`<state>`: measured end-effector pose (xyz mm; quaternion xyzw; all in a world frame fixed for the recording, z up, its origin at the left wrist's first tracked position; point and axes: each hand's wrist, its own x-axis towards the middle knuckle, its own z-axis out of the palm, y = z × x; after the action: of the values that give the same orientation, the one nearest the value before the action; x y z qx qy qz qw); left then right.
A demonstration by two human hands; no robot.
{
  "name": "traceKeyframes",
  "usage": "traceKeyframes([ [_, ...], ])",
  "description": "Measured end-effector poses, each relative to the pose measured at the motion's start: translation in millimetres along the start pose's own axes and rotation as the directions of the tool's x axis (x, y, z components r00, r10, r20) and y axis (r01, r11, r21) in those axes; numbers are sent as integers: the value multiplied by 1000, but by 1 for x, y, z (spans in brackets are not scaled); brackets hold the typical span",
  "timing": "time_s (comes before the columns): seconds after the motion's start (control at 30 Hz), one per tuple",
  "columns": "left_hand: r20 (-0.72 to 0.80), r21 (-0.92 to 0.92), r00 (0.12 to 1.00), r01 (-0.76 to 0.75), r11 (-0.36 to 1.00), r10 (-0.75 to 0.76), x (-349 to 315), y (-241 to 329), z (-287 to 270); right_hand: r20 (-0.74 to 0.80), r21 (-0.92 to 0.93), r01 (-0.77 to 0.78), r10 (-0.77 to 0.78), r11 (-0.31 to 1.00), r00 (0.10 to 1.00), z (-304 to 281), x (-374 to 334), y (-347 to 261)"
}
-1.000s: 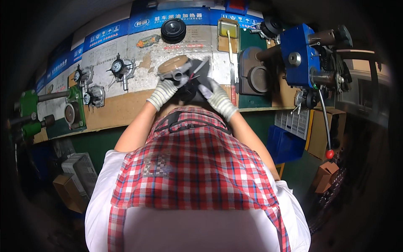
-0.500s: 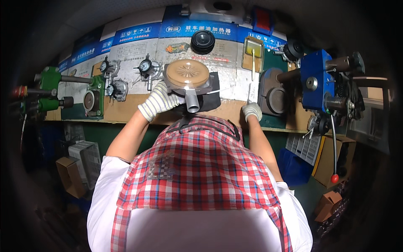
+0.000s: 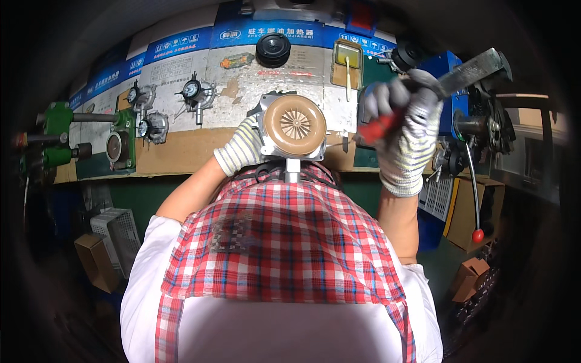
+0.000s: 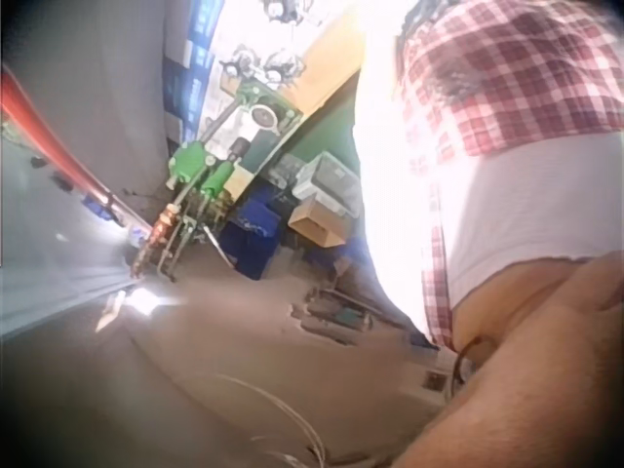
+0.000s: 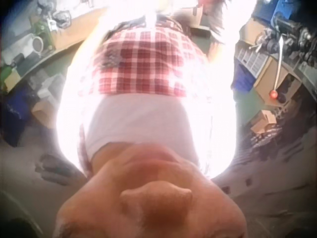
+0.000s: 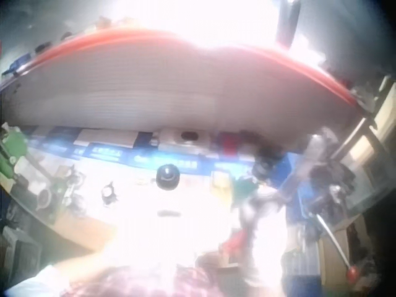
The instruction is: The person repeatedly picks up small mechanical components from a workbench, places them into a blue press machine, and operates the lever to press-fit a circular disc onto each part. The person then removes the assembled unit and places it on the bench, repeating the process for multiple items.
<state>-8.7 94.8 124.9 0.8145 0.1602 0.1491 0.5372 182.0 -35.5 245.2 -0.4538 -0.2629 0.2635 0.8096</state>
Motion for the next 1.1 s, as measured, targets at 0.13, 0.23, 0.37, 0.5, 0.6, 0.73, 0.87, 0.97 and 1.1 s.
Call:
traceKeyframes([
  [0.13,-15,50,1000,5,999,-4,-1,0,-3,244,61,-156,137,986,960,31,3,-5],
  [0.23,13,209,1000,-27,978,25,-4,0,-7,195,24,-50,44,998,980,45,-1,0],
  [0.37,-19,-211,995,-97,973,95,-6,-14,-3,180,-54,-47,56,997,982,55,-11,25],
  [0.5,42,407,986,-165,898,163,-6,4,-11,213,31,-167,157,985,964,54,-6,20],
  [0.6,10,355,988,-147,923,154,-11,1,-6,484,230,23,-135,973,865,52,7,-7],
  [0.73,-40,125,985,-160,979,166,-8,13,2,223,-53,10,2,999,975,50,-13,26],
  [0.87,-27,-345,995,-98,933,95,-6,-9,7,134,67,-90,81,994,988,54,-10,24],
  [0.97,1,-431,998,58,901,-64,-7,-7,6,162,5,-104,102,995,981,50,-8,24],
  [1.1,176,98,984,-10,995,-8,-5,-20,-3,390,104,32,-70,994,918,53,-2,6],
])
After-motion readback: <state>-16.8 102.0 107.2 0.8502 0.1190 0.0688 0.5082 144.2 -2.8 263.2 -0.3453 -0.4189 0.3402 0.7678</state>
